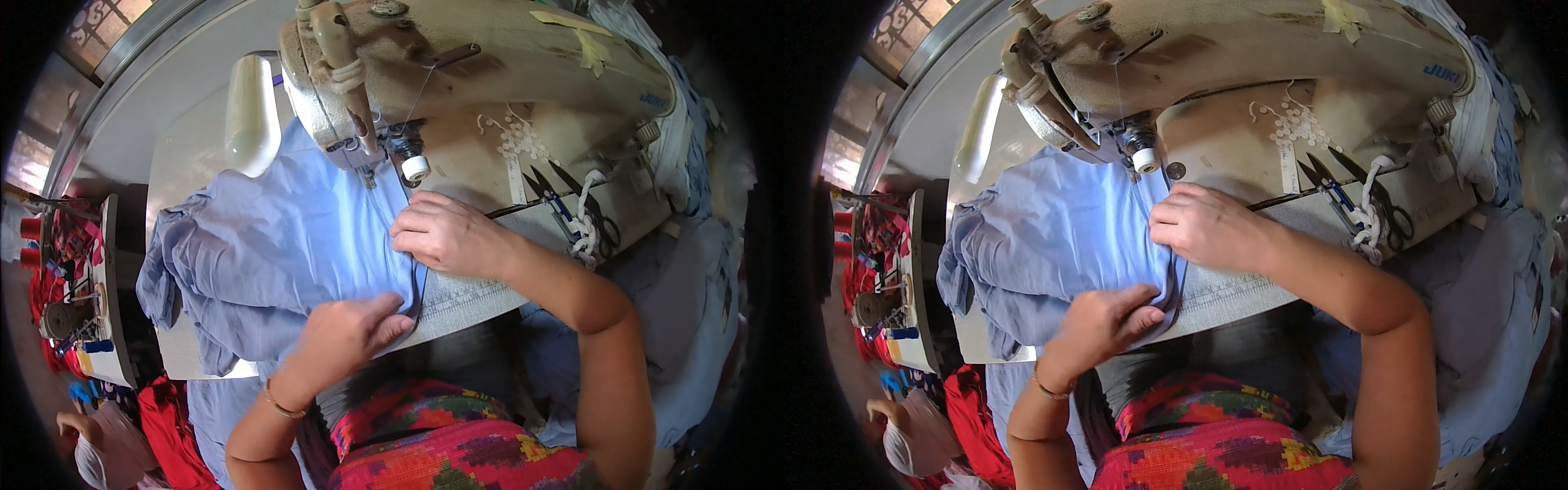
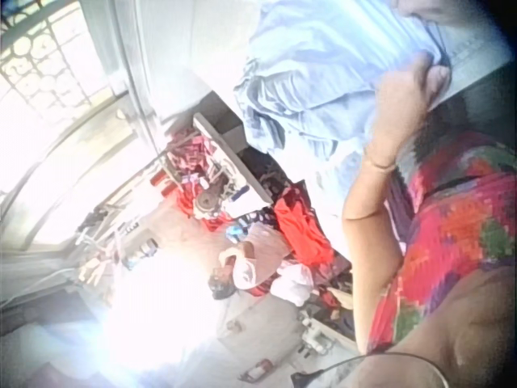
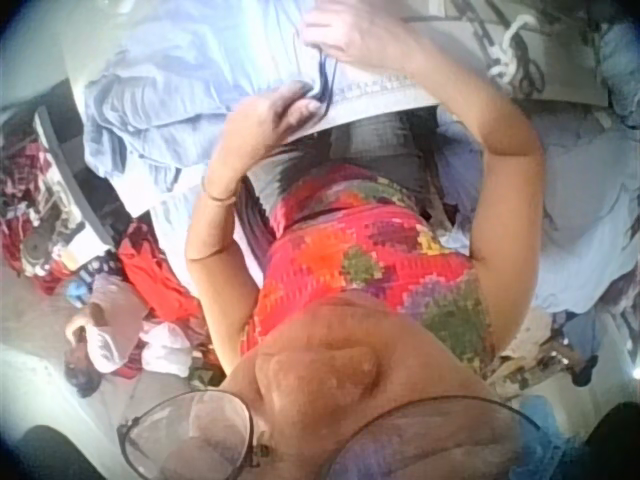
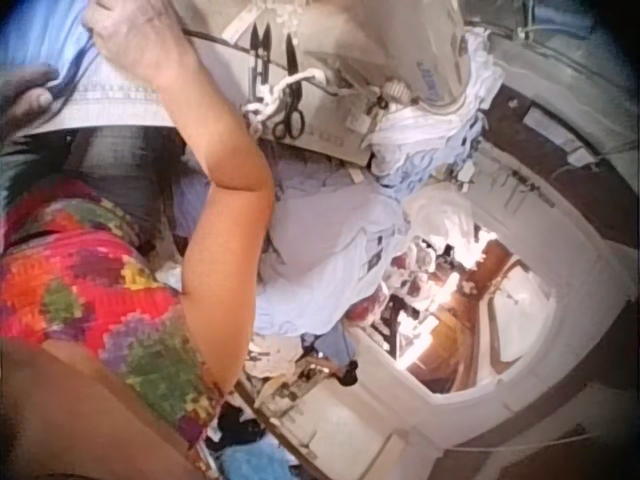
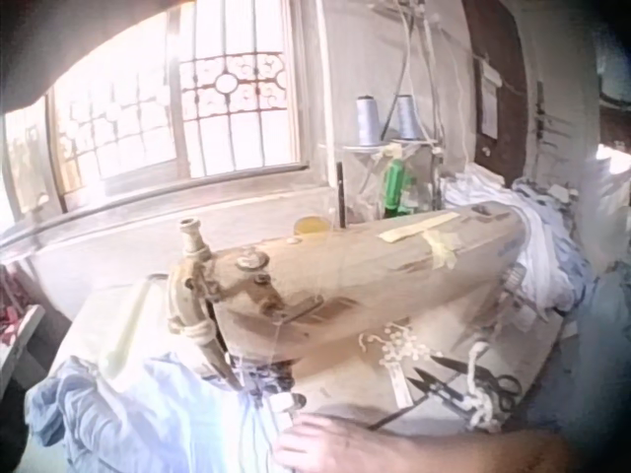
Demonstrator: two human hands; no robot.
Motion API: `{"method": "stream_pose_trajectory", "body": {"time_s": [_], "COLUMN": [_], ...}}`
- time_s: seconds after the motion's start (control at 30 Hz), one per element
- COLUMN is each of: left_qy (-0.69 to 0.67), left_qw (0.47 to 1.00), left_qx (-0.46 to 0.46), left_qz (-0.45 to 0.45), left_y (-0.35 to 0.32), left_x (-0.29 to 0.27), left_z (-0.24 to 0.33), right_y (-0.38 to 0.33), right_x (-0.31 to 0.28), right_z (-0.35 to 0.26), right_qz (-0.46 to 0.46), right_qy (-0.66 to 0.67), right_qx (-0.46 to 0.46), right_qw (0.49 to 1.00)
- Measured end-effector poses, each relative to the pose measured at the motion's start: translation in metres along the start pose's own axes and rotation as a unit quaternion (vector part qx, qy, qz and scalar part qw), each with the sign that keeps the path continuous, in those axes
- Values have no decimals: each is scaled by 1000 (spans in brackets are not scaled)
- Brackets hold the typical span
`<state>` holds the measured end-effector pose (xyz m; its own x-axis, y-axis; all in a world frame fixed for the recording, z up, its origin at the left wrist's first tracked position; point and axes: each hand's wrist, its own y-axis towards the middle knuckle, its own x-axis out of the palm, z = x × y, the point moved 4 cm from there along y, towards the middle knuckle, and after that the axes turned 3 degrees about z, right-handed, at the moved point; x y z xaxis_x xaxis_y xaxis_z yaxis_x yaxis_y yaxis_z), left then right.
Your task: The person uses a sewing machine to stitch a blue garment, then uses snips to trim excess threads around a buttonhole on the cuff.
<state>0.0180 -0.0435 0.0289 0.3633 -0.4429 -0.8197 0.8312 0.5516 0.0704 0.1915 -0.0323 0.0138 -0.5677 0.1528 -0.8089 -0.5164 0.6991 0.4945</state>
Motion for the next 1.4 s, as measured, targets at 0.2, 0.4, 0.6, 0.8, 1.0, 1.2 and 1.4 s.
{"method": "stream_pose_trajectory", "body": {"time_s": [0.2, 0.4, 0.6, 0.8, 1.0, 1.2, 1.4], "left_qy": [60, 127, 117, 109, 145, 172, 156], "left_qw": [989, 982, 983, 985, 980, 975, 979], "left_qx": [89, 106, 108, 105, 98, 107, 97], "left_qz": [106, 89, 91, 82, 97, 87, 87], "left_y": [39, 34, 34, 34, 45, 44, 43], "left_x": [-16, -8, -7, -10, -13, -11, -11], "left_z": [-28, -35, -36, -40, -42, -45, -48], "right_y": [0, 1, 2, 6, 5, 6, 5], "right_x": [-1, -2, 4, 1, 1, -2, 5], "right_z": [-6, -2, 1, 0, 1, 2, 7], "right_qz": [22, -1, 6, 21, -2, -16, -32], "right_qy": [8, 13, -38, -51, -43, -22, -20], "right_qx": [-9, 16, 63, 26, 32, 75, 103], "right_qw": [1000, 1000, 997, 998, 999, 997, 994]}}
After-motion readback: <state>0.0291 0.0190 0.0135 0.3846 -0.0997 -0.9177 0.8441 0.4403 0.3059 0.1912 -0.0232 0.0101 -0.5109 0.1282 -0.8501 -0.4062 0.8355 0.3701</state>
